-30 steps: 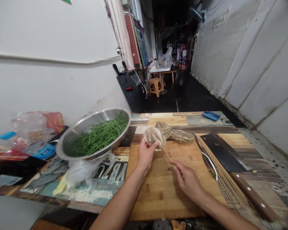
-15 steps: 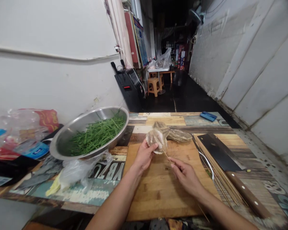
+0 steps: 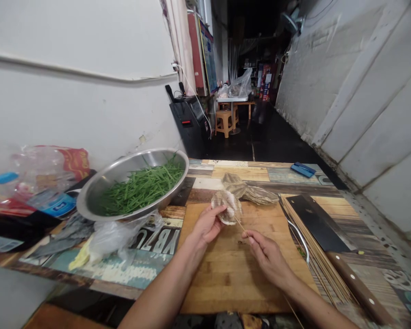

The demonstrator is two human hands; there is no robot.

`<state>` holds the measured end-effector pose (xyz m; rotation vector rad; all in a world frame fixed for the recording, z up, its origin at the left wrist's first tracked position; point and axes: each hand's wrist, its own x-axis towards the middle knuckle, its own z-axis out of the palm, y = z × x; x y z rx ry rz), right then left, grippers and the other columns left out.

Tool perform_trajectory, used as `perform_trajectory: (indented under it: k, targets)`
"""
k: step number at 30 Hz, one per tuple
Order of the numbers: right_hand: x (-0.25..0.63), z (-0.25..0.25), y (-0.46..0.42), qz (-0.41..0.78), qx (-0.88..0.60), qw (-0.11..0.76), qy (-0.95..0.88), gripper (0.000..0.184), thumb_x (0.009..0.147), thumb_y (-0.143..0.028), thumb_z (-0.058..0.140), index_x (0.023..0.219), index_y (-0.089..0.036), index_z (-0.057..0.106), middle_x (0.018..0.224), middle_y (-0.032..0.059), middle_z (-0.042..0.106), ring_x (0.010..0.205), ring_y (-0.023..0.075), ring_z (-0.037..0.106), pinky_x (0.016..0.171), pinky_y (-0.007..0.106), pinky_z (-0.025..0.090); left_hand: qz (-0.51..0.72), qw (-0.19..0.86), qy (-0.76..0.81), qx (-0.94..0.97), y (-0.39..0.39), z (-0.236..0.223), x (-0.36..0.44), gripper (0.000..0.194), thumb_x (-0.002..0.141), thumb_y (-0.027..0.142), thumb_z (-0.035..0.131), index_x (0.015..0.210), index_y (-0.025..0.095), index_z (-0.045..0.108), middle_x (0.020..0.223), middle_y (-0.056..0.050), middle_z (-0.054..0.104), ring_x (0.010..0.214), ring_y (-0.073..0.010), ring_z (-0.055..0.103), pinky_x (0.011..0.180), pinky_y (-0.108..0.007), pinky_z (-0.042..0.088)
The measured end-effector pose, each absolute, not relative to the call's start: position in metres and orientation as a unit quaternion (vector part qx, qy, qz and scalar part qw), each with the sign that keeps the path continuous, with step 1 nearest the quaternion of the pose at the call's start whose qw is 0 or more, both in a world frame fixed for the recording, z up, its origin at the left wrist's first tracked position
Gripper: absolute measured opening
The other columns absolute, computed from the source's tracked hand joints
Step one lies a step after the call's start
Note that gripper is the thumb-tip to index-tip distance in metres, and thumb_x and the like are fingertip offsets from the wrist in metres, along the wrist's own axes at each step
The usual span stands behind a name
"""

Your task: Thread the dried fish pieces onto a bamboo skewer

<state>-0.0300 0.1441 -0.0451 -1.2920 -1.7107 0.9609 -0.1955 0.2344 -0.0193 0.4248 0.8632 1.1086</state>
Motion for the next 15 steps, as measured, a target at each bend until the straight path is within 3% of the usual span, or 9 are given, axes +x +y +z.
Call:
perform_trajectory:
  k: [2, 4, 15]
  targets:
    - [-0.0302, -0.0435, 0.1431, 0.429, -0.492, 0.384, -0.653, 0.031, 0.094, -0.038, 0.032, 0.098, -0.018, 0.056, 0.055, -0.004, 0.044, 0.049, 0.0121, 0.044, 0.048, 0.022, 0.036, 0.488, 0.754, 0.398, 0.188, 0.2348, -0.0175, -0.1971, 0.017, 0.067, 0.004, 0.066, 0.083, 0.01, 0.063, 0.074, -0.005, 0.068, 0.063, -0.0124, 0.063, 0.063, -0.023, 0.052]
    - [-0.0308, -0.0442, 0.1426, 0.452, -0.479, 0.392, -0.643, 0.031, 0.094, -0.04, 0.033, 0.094, -0.018, 0.055, 0.055, -0.0055, 0.035, 0.048, 0.0108, 0.037, 0.046, 0.021, 0.031, 0.47, 0.765, 0.399, 0.187, 0.235, -0.0154, -0.1986, 0.015, 0.069, 0.002, 0.063, 0.082, 0.009, 0.063, 0.072, -0.006, 0.068, 0.061, -0.0126, 0.063, 0.063, -0.023, 0.052]
    - [-0.0372, -0.049, 0.1427, 0.426, -0.494, 0.409, -0.638, 0.029, 0.093, -0.039, 0.034, 0.09, -0.017, 0.053, 0.057, -0.0054, 0.032, 0.05, 0.0107, 0.032, 0.049, 0.023, 0.027, 0.447, 0.788, 0.384, 0.179, 0.2363, -0.0117, -0.1982, 0.014, 0.075, -0.003, 0.055, 0.08, 0.007, 0.063, 0.07, -0.007, 0.068, 0.058, -0.0131, 0.063, 0.059, -0.023, 0.053]
